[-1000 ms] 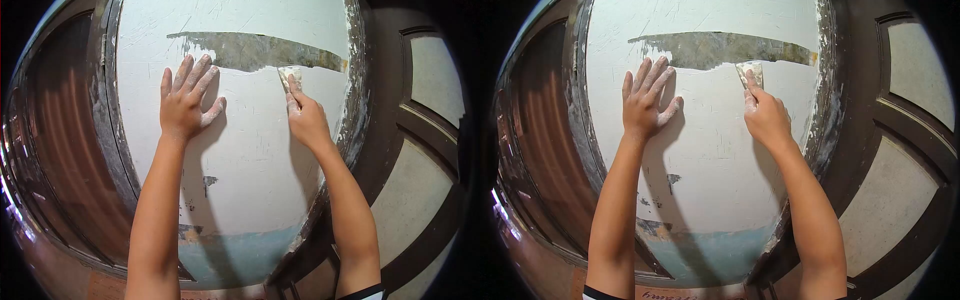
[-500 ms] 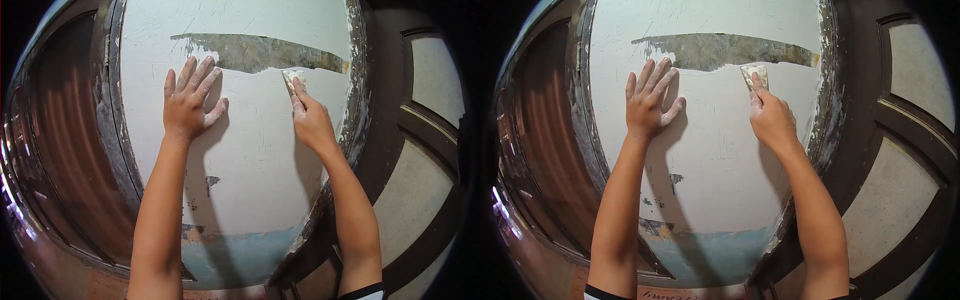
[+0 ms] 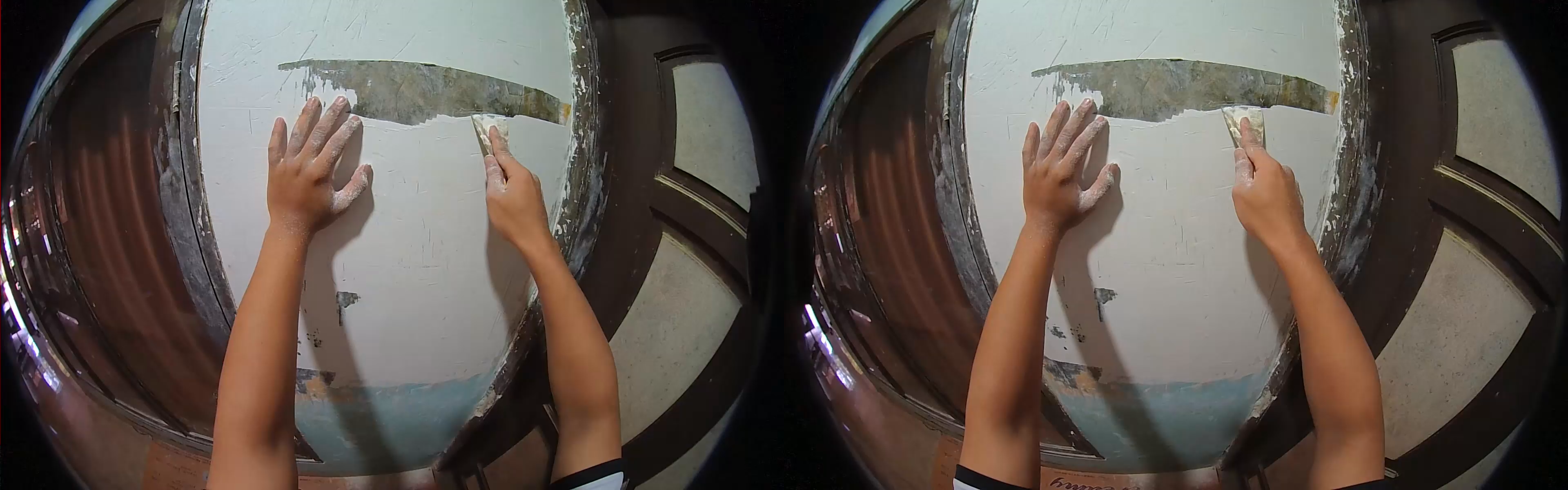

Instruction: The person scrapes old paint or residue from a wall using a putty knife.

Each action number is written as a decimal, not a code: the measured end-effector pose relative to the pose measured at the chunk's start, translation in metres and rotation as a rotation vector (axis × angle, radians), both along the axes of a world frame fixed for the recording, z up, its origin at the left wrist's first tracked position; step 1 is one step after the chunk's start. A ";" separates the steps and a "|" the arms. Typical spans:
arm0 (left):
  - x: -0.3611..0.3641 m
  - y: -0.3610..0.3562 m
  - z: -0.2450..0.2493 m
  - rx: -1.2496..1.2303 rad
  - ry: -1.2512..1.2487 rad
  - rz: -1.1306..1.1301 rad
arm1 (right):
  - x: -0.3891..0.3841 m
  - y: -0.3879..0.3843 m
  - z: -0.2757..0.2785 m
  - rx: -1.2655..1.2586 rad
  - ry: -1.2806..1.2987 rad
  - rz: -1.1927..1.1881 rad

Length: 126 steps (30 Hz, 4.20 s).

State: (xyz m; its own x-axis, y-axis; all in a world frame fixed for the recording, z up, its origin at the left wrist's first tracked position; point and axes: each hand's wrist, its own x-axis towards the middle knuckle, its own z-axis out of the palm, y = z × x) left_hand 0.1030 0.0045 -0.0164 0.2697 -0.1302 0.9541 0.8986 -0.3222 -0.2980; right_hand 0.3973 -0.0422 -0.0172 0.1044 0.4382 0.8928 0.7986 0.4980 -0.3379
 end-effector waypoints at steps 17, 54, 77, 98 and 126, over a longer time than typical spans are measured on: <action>0.001 -0.001 -0.002 -0.027 -0.003 0.043 | 0.005 -0.006 0.013 -0.108 0.001 -0.010; 0.000 0.000 -0.001 0.005 -0.009 0.006 | 0.019 -0.009 0.023 -0.193 -0.184 -0.258; 0.001 -0.001 0.000 0.005 -0.012 0.024 | 0.007 -0.012 0.018 -0.210 -0.195 -0.247; 0.001 0.003 -0.001 0.020 -0.012 0.010 | -0.005 -0.027 0.016 -0.237 -0.189 -0.232; -0.001 0.001 -0.001 -0.001 -0.028 -0.029 | -0.012 -0.028 0.012 -0.193 -0.145 -0.161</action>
State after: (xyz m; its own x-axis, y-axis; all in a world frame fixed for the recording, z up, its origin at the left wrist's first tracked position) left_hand 0.1024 0.0054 -0.0179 0.2391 -0.1371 0.9613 0.8968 -0.3483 -0.2727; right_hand 0.3854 -0.0697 -0.0049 0.0640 0.5900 0.8049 0.9090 0.2984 -0.2910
